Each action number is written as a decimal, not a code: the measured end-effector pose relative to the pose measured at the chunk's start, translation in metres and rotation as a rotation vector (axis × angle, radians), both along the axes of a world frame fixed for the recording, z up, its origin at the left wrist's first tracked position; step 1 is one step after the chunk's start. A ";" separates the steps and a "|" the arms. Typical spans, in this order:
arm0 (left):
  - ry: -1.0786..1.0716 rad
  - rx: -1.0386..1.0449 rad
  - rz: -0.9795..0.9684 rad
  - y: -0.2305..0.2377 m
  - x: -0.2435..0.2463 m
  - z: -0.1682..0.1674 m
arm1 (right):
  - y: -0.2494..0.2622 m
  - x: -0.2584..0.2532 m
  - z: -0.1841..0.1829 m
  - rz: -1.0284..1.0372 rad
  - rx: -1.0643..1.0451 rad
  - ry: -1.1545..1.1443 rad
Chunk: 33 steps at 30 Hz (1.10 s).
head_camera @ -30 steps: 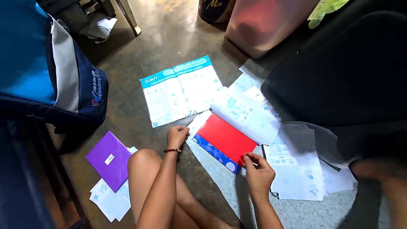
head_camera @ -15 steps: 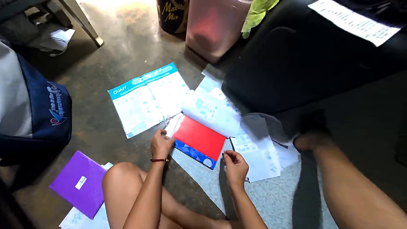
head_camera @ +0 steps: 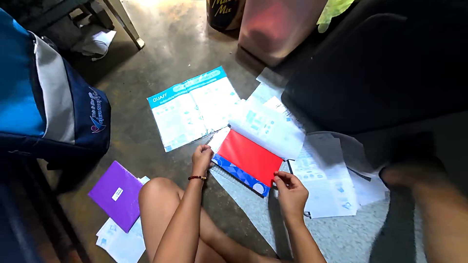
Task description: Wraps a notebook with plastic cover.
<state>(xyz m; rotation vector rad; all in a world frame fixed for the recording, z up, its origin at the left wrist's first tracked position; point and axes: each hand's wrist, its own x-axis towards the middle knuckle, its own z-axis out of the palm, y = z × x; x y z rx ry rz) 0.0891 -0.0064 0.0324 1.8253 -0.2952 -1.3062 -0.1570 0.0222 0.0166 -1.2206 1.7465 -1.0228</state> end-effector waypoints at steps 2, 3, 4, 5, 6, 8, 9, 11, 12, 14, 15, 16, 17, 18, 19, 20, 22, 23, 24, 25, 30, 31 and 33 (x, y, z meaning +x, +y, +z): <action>0.116 -0.034 0.138 0.004 -0.006 0.003 | 0.000 -0.001 -0.002 -0.010 0.007 -0.015; 0.148 -0.054 0.186 0.008 -0.010 0.004 | 0.000 -0.001 -0.003 -0.014 0.011 -0.024; 0.152 -0.070 0.214 0.012 -0.015 0.003 | -0.001 0.000 -0.003 -0.021 0.015 -0.035; 0.134 -0.075 0.226 0.016 -0.023 0.001 | -0.002 0.001 -0.003 -0.035 0.011 -0.042; 0.108 -0.074 0.223 0.018 -0.031 -0.001 | -0.002 0.000 -0.002 -0.051 0.004 -0.043; 0.052 -0.074 0.224 0.020 -0.043 -0.008 | -0.003 -0.004 -0.001 -0.096 -0.005 -0.030; 0.028 -0.073 0.226 0.019 -0.045 -0.009 | -0.004 -0.006 0.000 -0.119 -0.009 -0.017; 0.005 -0.063 0.202 0.016 -0.041 -0.003 | -0.004 -0.012 0.002 -0.154 -0.006 0.005; -0.004 -0.064 0.183 0.014 -0.036 0.000 | -0.004 -0.014 0.003 -0.169 -0.001 0.008; -0.027 -0.062 0.147 0.010 -0.024 0.007 | -0.004 -0.017 0.003 -0.190 0.023 -0.010; -0.026 -0.061 0.138 0.008 -0.017 0.010 | -0.004 -0.016 0.004 -0.199 0.043 -0.034; -0.026 -0.059 0.136 0.006 -0.011 0.013 | -0.004 -0.014 0.004 -0.208 0.066 -0.062; -0.020 -0.057 0.137 0.005 -0.005 0.015 | -0.005 -0.011 0.003 -0.211 0.090 -0.089; -0.010 -0.052 0.144 0.004 0.000 0.017 | -0.006 -0.008 0.002 -0.211 0.115 -0.109; 0.007 -0.047 0.152 0.003 0.004 0.018 | -0.007 -0.004 0.002 -0.203 0.140 -0.113; 0.027 -0.039 0.156 0.002 0.008 0.019 | -0.008 0.000 0.002 -0.182 0.151 -0.083; 0.054 -0.017 0.143 -0.001 0.013 0.020 | -0.009 0.004 0.003 -0.058 0.070 0.142; 0.056 -0.013 0.126 -0.002 0.016 0.019 | -0.010 0.004 0.001 0.046 -0.043 0.302; 0.050 -0.013 0.105 -0.003 0.019 0.016 | -0.013 0.001 -0.004 0.157 -0.172 0.436; 0.043 -0.013 0.085 -0.005 0.021 0.014 | -0.019 -0.002 -0.009 0.275 -0.283 0.528; 0.109 -0.043 0.163 -0.016 0.033 0.009 | -0.056 -0.009 -0.019 0.756 -0.375 0.679; 0.173 -0.058 0.227 -0.017 0.034 0.009 | -0.061 -0.008 -0.020 0.801 -0.375 0.676; 0.285 -0.066 0.318 -0.013 0.034 0.011 | -0.066 -0.005 -0.020 0.848 -0.381 0.658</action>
